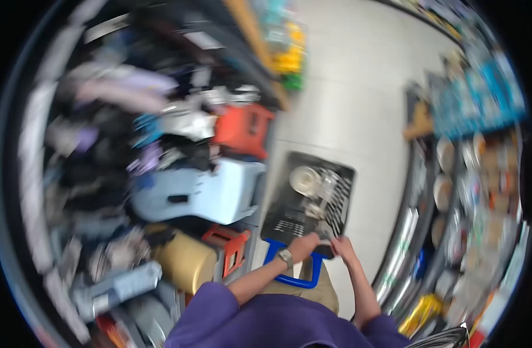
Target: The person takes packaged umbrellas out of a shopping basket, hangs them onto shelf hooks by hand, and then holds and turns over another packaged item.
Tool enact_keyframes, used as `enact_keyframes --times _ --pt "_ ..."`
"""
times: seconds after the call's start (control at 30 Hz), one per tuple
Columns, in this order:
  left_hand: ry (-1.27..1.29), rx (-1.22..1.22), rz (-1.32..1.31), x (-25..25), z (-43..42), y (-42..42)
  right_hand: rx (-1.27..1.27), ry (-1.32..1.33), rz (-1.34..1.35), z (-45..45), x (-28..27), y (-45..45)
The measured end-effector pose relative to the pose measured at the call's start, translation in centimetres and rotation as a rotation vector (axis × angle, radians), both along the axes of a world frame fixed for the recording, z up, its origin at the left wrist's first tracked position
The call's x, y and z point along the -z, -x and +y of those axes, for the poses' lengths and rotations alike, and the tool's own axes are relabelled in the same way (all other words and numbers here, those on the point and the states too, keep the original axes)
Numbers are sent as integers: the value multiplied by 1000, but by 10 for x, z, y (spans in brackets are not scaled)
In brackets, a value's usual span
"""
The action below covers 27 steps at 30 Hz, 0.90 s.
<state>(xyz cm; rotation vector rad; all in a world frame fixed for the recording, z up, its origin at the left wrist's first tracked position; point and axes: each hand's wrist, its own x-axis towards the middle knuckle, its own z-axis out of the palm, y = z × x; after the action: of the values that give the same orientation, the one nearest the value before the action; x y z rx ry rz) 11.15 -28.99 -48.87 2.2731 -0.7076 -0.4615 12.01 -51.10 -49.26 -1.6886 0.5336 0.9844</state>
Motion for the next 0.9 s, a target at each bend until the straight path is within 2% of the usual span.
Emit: enact_keyframes --times 0.03,0.1,0.13,0.17,0.23,0.27,0.3,0.33,0.43,0.5,0.73,0.8,0.9 --pt "-15 -4 67 -27 -1 4 23 -9 -34 -4 -7 12" --pt "67 -55 -105 -40 -3 21 88 35 -73 -11 -21 30" --pt "19 -60 -152 -54 -2 26 12 201 -305 -10 -39 36" --pt "-20 -53 -192 -68 -3 29 -29 336 -458 3 -92 30" --pt "-17 -102 -270 -115 -1 23 37 230 -607 11 -144 28" --pt "-25 -109 -224 -134 1 21 18 221 -637 13 -163 26" --pt "-31 -116 -171 -153 1 23 -29 83 -806 14 -180 25" --pt "-10 -163 -242 -176 2 22 -76 -60 -968 17 -195 24" --pt "33 -264 -349 -239 7 23 -101 -163 -1074 27 -231 18" --pt "36 -269 -483 -267 13 26 -104 -223 -1068 29 -247 11" --pt "255 -757 -422 -360 13 56 -169 -513 -906 54 -299 -20" --pt "255 -849 -411 -361 19 63 -200 -598 -852 66 -302 -25" --pt "276 -919 -471 -365 23 67 -274 -544 -843 80 -331 -27"
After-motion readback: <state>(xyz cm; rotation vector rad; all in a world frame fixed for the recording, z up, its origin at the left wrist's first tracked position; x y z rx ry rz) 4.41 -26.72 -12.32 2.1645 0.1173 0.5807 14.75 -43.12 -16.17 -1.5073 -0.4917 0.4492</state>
